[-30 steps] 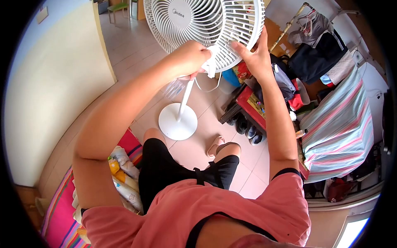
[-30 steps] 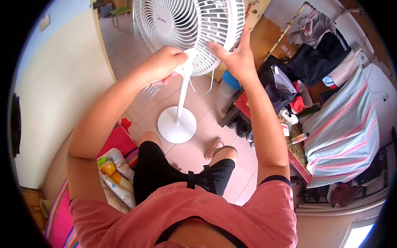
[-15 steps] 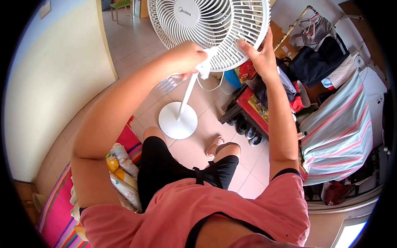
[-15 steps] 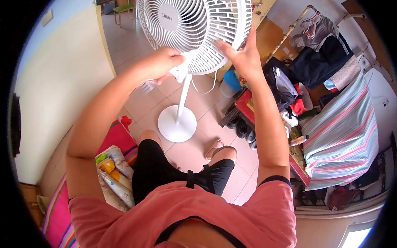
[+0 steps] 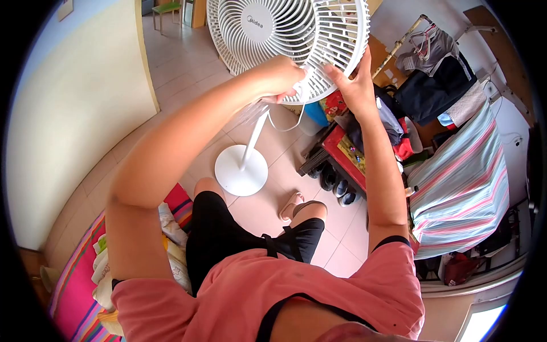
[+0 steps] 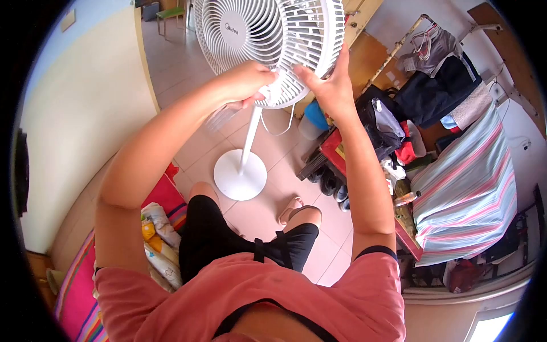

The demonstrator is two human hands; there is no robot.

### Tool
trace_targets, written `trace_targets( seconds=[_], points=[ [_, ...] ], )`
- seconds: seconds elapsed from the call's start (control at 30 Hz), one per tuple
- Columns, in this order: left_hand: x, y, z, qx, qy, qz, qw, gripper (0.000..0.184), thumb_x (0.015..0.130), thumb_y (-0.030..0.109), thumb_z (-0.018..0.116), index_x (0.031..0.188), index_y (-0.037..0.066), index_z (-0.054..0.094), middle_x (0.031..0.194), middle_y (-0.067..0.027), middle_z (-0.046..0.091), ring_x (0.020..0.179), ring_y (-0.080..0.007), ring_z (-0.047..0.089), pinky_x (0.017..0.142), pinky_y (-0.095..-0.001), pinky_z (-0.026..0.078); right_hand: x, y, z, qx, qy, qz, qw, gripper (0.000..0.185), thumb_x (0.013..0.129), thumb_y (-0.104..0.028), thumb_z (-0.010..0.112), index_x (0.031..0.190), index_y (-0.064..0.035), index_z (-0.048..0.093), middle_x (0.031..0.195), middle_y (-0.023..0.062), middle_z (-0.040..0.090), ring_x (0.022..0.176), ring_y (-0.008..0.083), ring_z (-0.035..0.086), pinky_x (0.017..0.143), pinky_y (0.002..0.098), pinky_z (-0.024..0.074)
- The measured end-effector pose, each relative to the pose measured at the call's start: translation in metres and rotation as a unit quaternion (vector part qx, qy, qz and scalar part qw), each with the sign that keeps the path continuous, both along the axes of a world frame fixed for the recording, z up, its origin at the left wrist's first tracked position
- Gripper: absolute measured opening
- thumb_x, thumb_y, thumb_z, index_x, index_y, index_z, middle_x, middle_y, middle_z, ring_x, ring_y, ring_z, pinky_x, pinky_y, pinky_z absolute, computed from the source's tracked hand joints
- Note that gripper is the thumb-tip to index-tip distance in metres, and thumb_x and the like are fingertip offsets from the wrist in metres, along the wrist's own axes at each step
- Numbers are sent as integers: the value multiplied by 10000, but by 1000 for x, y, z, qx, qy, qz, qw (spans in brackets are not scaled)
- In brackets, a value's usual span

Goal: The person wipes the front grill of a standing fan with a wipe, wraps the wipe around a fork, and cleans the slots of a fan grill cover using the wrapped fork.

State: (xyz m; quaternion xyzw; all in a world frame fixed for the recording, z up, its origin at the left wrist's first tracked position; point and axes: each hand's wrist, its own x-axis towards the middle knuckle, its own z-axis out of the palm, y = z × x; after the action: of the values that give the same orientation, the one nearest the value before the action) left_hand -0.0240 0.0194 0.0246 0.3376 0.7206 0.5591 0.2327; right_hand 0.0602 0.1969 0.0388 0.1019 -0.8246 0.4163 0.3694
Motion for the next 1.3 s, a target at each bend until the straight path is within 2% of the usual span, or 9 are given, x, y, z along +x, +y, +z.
trace_targets(
  seconds=[0.17, 0.23, 0.27, 0.37, 0.43, 0.53, 0.67, 1.0, 1.3],
  points=[
    [-22, 12, -3, -41, 7, -52, 998, 354, 926, 300, 488, 849, -27, 601, 497, -30, 472, 321, -101, 379, 312, -272, 314, 1, 0, 1, -16, -13, 14, 1000, 890, 738, -239, 789, 1375, 6, 217, 1200, 158, 531, 1093, 215, 536, 935, 321, 437],
    [-14, -5, 2, -48, 31, -61, 996, 369, 910, 255, 501, 856, -93, 610, 586, -138, 581, 353, -139, 454, 346, -288, 390, -1, 7, -1, -5, -11, 15, 1000, 894, 739, -254, 790, 1375, 10, 220, 1206, 161, 526, 1100, 216, 531, 941, 323, 432],
    [-5, -16, 5, -47, 20, -71, 996, 349, 937, 271, 479, 860, -41, 616, 519, -36, 486, 310, -92, 372, 294, -260, 310, -2, 10, -1, 6, -9, 15, 1000, 899, 739, -268, 792, 1375, 15, 223, 1211, 163, 521, 1108, 218, 526, 947, 325, 427],
    [7, -36, -5, -75, 27, -103, 992, 337, 934, 246, 476, 915, -56, 626, 545, -46, 504, 311, -88, 376, 286, -248, 313, -6, 12, -2, 7, -1, 21, 1000, 901, 739, -283, 793, 1374, 21, 231, 1227, 168, 510, 1122, 221, 517, 957, 329, 418],
    [16, -41, -4, -88, 65, -44, 993, 339, 939, 240, 472, 959, -57, 632, 564, -51, 514, 309, -84, 367, 286, -247, 322, -7, 13, -4, 4, 0, 22, 1000, 918, 728, -301, 802, 1375, 18, 234, 1249, 173, 498, 1139, 229, 507, 971, 335, 407],
    [7, -39, -7, 48, -47, -32, 997, 365, 954, 283, 447, 957, -22, 647, 508, -10, 457, 306, -70, 332, 295, -241, 287, -4, 11, -1, 6, 16, 54, 998, 996, 702, -326, 821, 1404, 3, 197, 1280, 164, 482, 1183, 242, 479, 1007, 346, 380],
    [12, -33, 7, 56, -73, -41, 995, 375, 956, 301, 450, 968, -22, 641, 489, 16, 413, 308, -56, 312, 307, -221, 262, -3, 14, -5, -33, 14, 102, 994, 1079, 671, -408, 816, 1430, -24, 153, 1336, 141, 435, 1217, 230, 450, 1032, 339, 356],
    [7, -1, 10, 55, -98, -12, 994, 339, 939, 296, 486, 932, -25, 597, 505, 22, 411, 321, -57, 320, 300, -215, 234, -3, 15, -6, -8, -4, 46, 999, 1024, 687, -292, 827, 1434, -55, 167, 1283, 153, 502, 1198, 232, 476, 1008, 345, 382],
    [14, -39, 0, -8, -17, 9, 1000, 349, 930, 305, 498, 934, -31, 591, 540, -23, 510, 327, -66, 369, 294, -232, 268, -8, 22, -8, -8, 11, 63, 998, 1043, 681, -347, 828, 1423, -16, 174, 1276, 181, 502, 1197, 253, 485, 1013, 351, 379]
  ],
)
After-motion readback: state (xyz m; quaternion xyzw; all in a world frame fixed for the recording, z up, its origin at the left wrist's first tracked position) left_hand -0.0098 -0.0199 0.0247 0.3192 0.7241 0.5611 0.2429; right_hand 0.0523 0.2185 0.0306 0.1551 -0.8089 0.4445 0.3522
